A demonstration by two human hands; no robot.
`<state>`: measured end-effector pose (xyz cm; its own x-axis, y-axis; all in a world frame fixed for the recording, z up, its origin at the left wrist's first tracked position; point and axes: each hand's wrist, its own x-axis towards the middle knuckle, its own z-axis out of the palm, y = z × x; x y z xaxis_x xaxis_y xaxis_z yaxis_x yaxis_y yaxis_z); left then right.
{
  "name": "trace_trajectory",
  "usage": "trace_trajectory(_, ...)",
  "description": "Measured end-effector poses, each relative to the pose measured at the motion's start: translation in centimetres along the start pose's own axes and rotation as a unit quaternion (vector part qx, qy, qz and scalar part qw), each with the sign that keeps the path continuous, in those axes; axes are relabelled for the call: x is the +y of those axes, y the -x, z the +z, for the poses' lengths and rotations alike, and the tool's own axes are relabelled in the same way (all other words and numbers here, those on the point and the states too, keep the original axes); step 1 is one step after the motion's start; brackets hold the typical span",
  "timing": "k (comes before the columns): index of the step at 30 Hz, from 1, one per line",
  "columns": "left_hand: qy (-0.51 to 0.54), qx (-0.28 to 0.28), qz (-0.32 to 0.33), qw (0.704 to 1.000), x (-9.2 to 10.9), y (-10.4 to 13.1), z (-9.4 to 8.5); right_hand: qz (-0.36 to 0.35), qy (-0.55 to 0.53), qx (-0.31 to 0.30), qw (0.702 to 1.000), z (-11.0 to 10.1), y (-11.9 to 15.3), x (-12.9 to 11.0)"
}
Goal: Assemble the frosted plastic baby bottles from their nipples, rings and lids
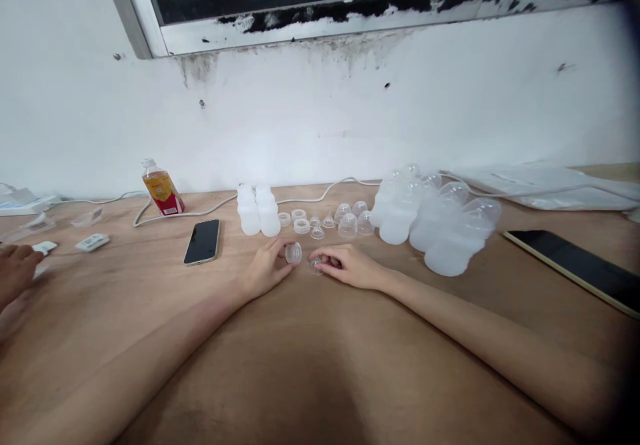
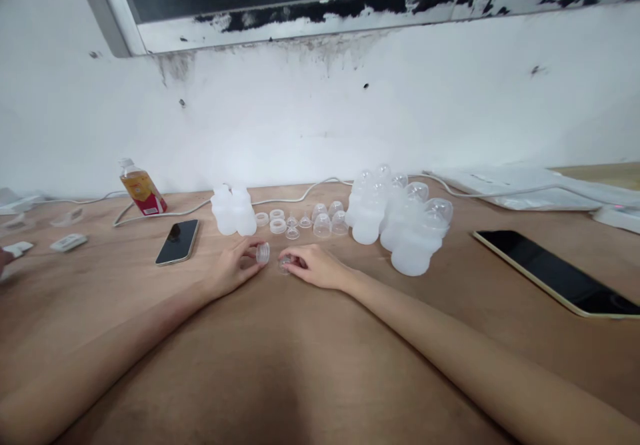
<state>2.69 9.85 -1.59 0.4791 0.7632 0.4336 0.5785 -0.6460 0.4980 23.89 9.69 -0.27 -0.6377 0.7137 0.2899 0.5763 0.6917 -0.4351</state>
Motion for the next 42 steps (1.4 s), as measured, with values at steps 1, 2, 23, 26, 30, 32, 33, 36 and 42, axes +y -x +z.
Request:
trace_trajectory(1,-0.001,0.0,0.0,1.0,0.0,0.0,0.0,0.003,0.012,-0.005,1.0,0.0,0.0,0.0)
trace_trajectory(2,0.001,0.001,-0.003,1.0,0.0,0.0,0.0,0.006,0.028,-0.008,1.0,0.1,0.0,-0.1)
trace_trajectory(23,0.129,-0.051,-0.064,0.988,0.2,0.2,-0.2,0.189,-0.373,0.134,0.898,0.4,-0.8,1.6)
trace_trajectory(26,0.137,-0.051,-0.069,0.987,0.2,0.2,-0.2,0.194,-0.368,0.128,0.9,0.4,-0.7,1.3)
trace_trajectory(30,0.153,-0.05,-0.07,0.985,0.1,0.2,-0.1,0.186,-0.378,0.13,0.898,0.5,-0.7,1.5)
trace_trajectory(32,0.155,-0.049,-0.073,0.984,0.0,0.2,-0.1,0.176,-0.378,0.127,0.9,0.6,-0.7,1.6)
trace_trajectory(33,0.161,-0.05,-0.074,0.983,0.0,0.2,-0.1,0.172,-0.373,0.123,0.903,0.6,-0.7,1.7)
trace_trajectory(36,0.225,-0.049,-0.087,0.969,0.0,0.1,0.0,0.158,-0.332,0.125,0.921,0.6,-0.6,1.5)
trace_trajectory(42,0.322,0.014,-0.115,0.94,0.5,-0.6,0.8,0.033,-0.072,0.21,0.974,0.9,-0.1,-0.5)
